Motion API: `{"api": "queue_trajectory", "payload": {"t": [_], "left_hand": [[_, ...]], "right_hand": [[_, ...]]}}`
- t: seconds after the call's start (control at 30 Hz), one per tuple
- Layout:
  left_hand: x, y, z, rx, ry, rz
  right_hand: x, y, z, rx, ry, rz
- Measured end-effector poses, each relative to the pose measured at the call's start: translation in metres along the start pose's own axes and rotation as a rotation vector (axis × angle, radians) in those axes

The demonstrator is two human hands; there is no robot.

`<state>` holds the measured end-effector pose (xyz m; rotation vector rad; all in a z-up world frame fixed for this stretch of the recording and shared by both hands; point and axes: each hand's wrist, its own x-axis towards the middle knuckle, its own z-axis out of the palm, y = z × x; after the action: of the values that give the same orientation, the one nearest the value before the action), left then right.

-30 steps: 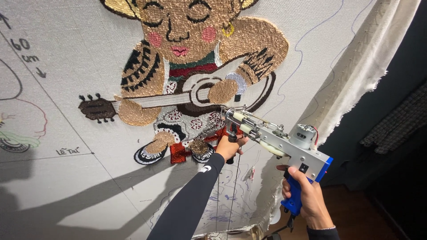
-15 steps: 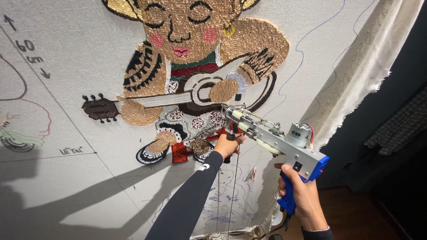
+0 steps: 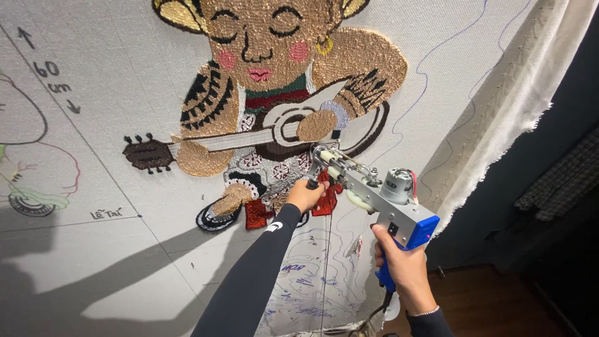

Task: The person uses a tufting gun to apply red yarn to a canvas, following a pre-drawn design. They guide the tool to fill in sections of the figure's clothing, occasionally pulling the yarn through the machine by hand.

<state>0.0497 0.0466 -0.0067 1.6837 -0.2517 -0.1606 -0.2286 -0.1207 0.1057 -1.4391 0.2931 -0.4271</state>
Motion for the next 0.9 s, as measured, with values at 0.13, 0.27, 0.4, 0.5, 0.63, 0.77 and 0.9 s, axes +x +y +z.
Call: {"api": "queue_trajectory", "payload": {"t": [0.13,0.27,0.4,0.5,0.63,0.77,0.9], "left_hand": [[-0.015,0.022,-0.003,0.076,0.036,-0.036],[-0.032,0.042,-0.007,0.159,0.073,-0.051],[-0.037,0.048,-0.006,0.2,0.09,-0.078],[-0.043,0.055,-0.005,0.273,0.087,-0.072],[-0.042,0.056,-0.006,0.222,0.113,-0.073],[-0.041,0.054,-0.004,0.2,0.112,-0.084],[-0.048,0.061,-0.005,0.198,0.104,-0.095]], "right_hand": [[0.004,0.01,-0.002,-0.048,-0.004,0.04],[0.003,0.01,-0.002,-0.042,-0.034,0.06],[0.005,0.014,-0.004,-0.035,-0.045,0.067],[0.005,0.013,-0.004,-0.007,-0.052,0.054],[0.008,0.015,-0.003,0.031,-0.059,0.079],[0.012,0.022,-0.006,0.043,-0.079,0.06],[0.006,0.014,-0.004,0.05,-0.078,0.074]]}}
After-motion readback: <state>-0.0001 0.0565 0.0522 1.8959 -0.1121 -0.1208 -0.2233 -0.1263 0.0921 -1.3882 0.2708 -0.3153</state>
